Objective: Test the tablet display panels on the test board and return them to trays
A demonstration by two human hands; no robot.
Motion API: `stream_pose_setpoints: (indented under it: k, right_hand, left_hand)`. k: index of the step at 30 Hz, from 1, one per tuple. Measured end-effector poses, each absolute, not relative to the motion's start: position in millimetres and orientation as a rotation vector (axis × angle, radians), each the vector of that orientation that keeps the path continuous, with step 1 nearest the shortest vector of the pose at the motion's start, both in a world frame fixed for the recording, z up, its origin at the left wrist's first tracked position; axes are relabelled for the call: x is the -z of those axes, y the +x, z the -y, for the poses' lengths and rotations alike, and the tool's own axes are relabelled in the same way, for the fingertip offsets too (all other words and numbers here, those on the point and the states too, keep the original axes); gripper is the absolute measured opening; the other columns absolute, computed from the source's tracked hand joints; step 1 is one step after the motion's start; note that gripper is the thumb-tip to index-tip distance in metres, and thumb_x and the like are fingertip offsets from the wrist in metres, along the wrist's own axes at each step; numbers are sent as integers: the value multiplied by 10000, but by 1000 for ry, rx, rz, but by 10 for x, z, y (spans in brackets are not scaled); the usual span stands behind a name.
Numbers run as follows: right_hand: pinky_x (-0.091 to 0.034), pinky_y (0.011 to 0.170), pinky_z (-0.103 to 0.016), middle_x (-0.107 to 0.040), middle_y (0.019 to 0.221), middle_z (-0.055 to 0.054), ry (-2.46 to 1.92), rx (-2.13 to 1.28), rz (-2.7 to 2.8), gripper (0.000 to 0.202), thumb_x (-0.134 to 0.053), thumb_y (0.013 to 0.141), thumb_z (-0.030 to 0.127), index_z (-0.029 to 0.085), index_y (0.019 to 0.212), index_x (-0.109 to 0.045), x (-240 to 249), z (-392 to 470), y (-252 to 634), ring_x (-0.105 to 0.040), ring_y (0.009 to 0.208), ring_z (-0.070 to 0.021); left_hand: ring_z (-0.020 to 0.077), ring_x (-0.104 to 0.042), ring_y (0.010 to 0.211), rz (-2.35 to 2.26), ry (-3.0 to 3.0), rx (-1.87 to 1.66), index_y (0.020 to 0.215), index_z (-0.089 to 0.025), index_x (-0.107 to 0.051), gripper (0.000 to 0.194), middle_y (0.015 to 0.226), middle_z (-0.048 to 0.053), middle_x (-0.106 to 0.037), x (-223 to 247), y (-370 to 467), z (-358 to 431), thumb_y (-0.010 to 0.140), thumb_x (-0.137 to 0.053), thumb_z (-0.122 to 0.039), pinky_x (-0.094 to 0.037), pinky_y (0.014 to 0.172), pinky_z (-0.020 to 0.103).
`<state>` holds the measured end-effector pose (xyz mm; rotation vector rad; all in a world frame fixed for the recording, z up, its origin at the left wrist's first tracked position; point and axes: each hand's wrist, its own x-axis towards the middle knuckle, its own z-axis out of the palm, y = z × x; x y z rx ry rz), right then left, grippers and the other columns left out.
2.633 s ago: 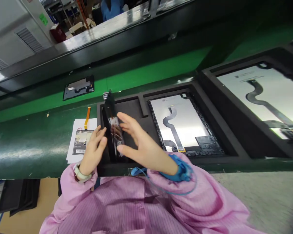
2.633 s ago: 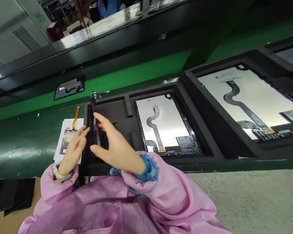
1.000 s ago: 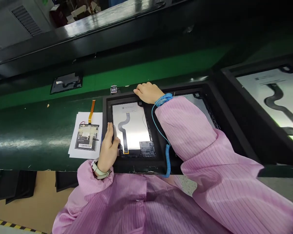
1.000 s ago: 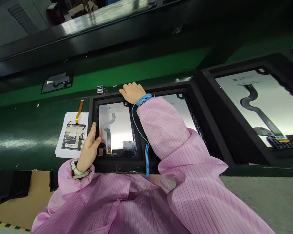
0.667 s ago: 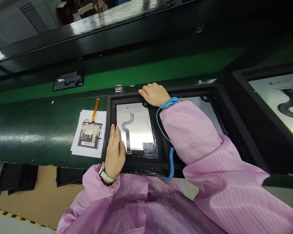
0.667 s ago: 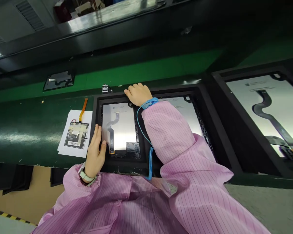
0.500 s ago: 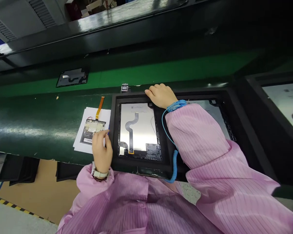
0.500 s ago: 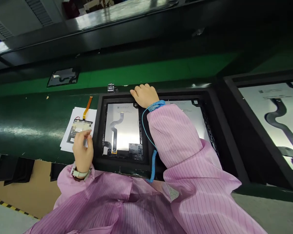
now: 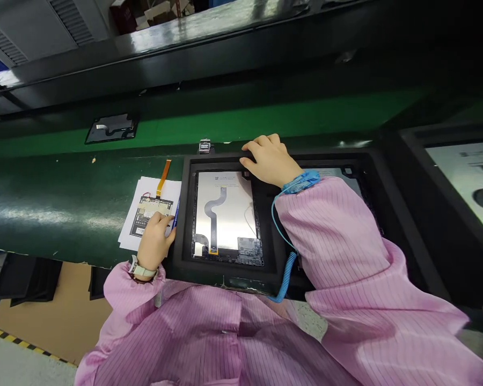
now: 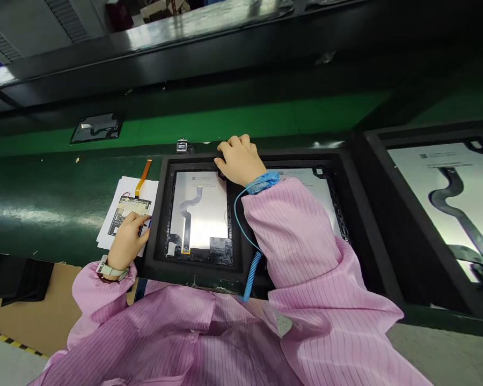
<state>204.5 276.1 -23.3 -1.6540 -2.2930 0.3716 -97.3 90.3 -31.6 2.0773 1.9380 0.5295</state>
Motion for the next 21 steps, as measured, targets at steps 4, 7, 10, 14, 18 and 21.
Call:
stream_pose_setpoints:
  k: [4,7,10,14,18,21]
  right_hand:
    - [-412,1051,-664,-574,1310,-223,-1604,-266,2242,416,-478,988,323,101,1307,-627,36,-2607,1973,-425,1322,-442]
    - [-435,1031,-646,-587,1300,-204,-1537,-246,2205,392,-468,1002,332,117,1277,-646,-170,-2423,1926,-450,1301,-435]
    - [-455,1019,-593,-622,1252,-169,-1466,-299,2132,327,-479,989,305,150,1210,-665,-384,-2134,1893,-508,1246,-396]
    - [-505,798,-402,-675,991,-86,-1437,-741,1893,279,-510,978,373,190,1144,-639,-501,-1612,1770,-632,895,-248]
    - [-379,578,-285,-551,661,34,-1226,-1393,1631,376,-516,967,572,214,1039,-606,-345,-1108,1552,-513,580,-136]
    - [-336,546,-259,-418,581,47,-1204,-1482,1368,465,-461,991,575,216,696,-464,-190,-813,1483,-429,548,-103]
  left_hand:
    - [248,-624,827,-1994,1991,-589,871,-210,-690,127,850,57,-626,285,-964,-966,770,-626,-168,-524,807,378]
    - [242,-620,774,-2063,1920,-655,781,-217,-649,73,791,51,-651,293,-960,-988,730,-626,-169,-516,770,369]
    - [239,-628,755,-2160,1835,-729,846,-202,-679,92,795,60,-689,251,-975,-982,790,-611,-232,-508,758,364]
    - [223,-665,829,-2235,1539,-1112,982,-185,-723,230,935,79,-739,16,-841,-891,879,-627,-367,-513,824,347]
    - [186,-673,717,-1559,1380,-997,973,-192,-727,259,817,46,-716,-212,-431,-654,885,-710,-435,-543,737,303]
    - [161,-647,642,-1255,1328,-756,1006,-183,-726,285,801,48,-705,-253,-195,-463,947,-658,-453,-529,664,287]
